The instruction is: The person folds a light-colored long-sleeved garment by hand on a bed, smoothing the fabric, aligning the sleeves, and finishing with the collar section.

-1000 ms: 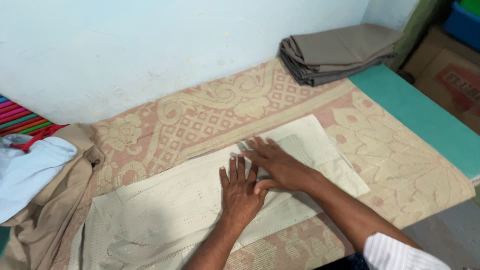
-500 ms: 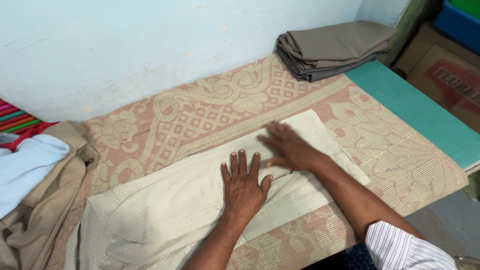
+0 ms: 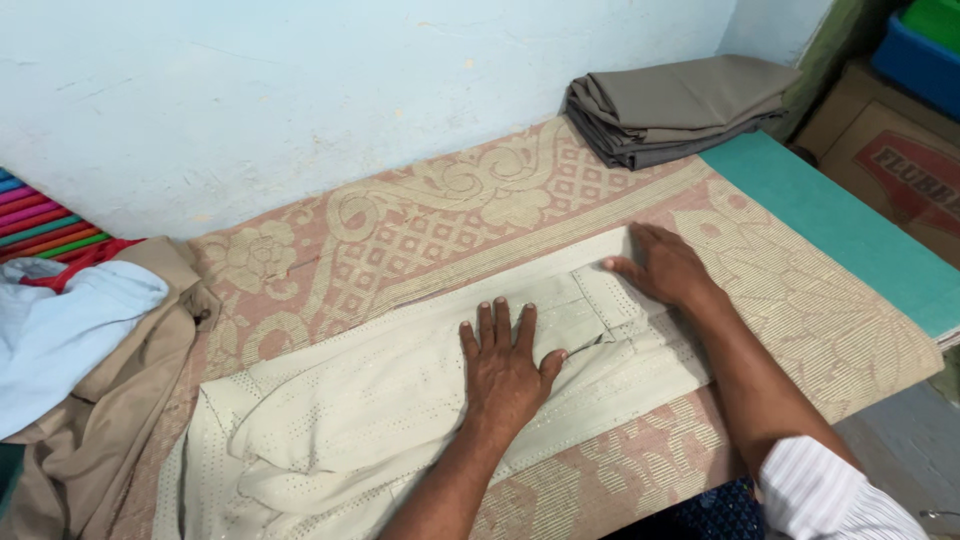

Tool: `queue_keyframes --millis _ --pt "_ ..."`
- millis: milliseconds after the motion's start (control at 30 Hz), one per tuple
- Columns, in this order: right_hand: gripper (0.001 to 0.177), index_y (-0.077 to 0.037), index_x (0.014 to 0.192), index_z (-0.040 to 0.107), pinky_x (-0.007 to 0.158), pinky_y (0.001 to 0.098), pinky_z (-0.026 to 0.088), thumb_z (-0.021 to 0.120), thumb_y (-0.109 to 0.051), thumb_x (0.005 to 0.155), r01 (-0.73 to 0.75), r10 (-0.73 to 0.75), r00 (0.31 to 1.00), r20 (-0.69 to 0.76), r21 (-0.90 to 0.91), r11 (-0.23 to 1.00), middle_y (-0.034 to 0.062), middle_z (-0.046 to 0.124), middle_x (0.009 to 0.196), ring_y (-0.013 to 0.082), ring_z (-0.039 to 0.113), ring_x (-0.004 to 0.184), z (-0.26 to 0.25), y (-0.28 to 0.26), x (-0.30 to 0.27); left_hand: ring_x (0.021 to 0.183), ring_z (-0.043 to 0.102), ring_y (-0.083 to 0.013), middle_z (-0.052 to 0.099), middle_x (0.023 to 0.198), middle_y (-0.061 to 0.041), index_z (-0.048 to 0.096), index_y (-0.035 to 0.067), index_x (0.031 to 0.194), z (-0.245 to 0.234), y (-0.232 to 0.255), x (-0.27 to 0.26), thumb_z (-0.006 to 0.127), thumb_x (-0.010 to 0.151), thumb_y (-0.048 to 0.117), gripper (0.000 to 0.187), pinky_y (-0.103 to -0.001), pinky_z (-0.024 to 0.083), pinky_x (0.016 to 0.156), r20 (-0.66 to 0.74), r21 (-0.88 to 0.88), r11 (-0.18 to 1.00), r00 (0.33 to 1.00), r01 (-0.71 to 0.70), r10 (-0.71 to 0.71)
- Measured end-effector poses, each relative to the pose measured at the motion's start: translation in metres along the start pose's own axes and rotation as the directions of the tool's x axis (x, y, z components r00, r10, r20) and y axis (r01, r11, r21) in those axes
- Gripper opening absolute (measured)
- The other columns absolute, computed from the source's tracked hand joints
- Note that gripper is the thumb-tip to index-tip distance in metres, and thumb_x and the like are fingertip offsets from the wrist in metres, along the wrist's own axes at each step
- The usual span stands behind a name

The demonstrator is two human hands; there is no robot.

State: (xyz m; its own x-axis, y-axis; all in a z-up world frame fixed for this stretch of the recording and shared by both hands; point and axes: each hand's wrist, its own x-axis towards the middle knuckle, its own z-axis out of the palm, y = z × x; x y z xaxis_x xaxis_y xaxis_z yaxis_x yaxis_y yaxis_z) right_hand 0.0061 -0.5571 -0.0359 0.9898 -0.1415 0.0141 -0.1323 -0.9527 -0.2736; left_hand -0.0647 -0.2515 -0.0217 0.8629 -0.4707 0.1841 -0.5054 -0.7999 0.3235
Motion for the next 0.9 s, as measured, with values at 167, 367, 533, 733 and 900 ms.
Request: queue_keyframes --millis 167,367,533,733,900 --pt "0.111 -0.009 0.154 0.045 0.107 0.0549 0.048 0.055 -0.085 0.074 -0.264 0.283 0.952 0.118 -0.155 0.952 0.0247 0.052 0.147 0.0400 0.047 0.140 -0.039 -0.028 -0.059 0.149 0.016 -0.0514 0.029 0.156 -0.035 0.042 0.003 0.150 -0.005 0.000 0.000 0.050 0.098 0.057 0.076 -0.070 0.007 0.116 0.032 -0.006 1.000 0.999 0.005 -0.005" --pt "0.112 0.001 0.142 0.057 0.097 0.0502 0.058 0.075 -0.078 0.064 -0.455 0.450 0.878 0.161 -0.009 0.891 0.0284 0.069 0.127 0.0391 0.068 0.120 -0.054 -0.041 -0.069 0.148 0.017 -0.0516 0.029 0.155 -0.036 0.041 0.002 0.150 -0.006 0.000 -0.001 0.048 0.099 0.056 0.074 -0.071 0.007 0.116 0.087 0.025 1.000 0.996 0.003 -0.005" --pt "0.098 0.002 0.136 0.062 0.101 0.0495 0.057 0.085 -0.061 0.065 -0.477 0.445 0.861 0.245 0.090 0.874 0.0289 0.074 0.120 0.0393 0.073 0.112 -0.052 -0.036 -0.054 0.147 0.021 -0.0525 0.032 0.154 -0.037 0.043 0.000 0.149 -0.009 0.002 -0.003 0.052 0.098 0.053 0.073 -0.071 0.010 0.115 0.030 0.011 1.000 1.000 -0.010 0.009" --pt "0.093 0.005 0.148 0.050 0.107 0.0494 0.052 0.087 -0.032 0.071 -0.496 0.388 0.865 0.319 0.422 0.759 0.0329 0.070 0.127 0.0436 0.073 0.115 -0.041 -0.024 -0.044 0.147 0.022 -0.0528 0.034 0.153 -0.037 0.044 0.000 0.148 -0.007 -0.001 -0.004 0.054 0.097 0.051 0.073 -0.072 0.011 0.114 0.009 -0.008 1.000 1.000 -0.023 0.023" --pt "0.100 0.004 0.153 0.038 0.108 0.0432 0.050 0.091 -0.027 0.074 -0.346 0.284 0.924 0.254 0.243 0.906 0.0305 0.062 0.134 0.0386 0.067 0.121 -0.033 -0.029 -0.035 0.147 0.024 -0.0526 0.036 0.152 -0.038 0.046 -0.001 0.147 0.003 -0.005 -0.005 0.054 0.098 0.050 0.071 -0.072 0.011 0.114 -0.030 -0.019 0.998 0.998 -0.059 0.058"
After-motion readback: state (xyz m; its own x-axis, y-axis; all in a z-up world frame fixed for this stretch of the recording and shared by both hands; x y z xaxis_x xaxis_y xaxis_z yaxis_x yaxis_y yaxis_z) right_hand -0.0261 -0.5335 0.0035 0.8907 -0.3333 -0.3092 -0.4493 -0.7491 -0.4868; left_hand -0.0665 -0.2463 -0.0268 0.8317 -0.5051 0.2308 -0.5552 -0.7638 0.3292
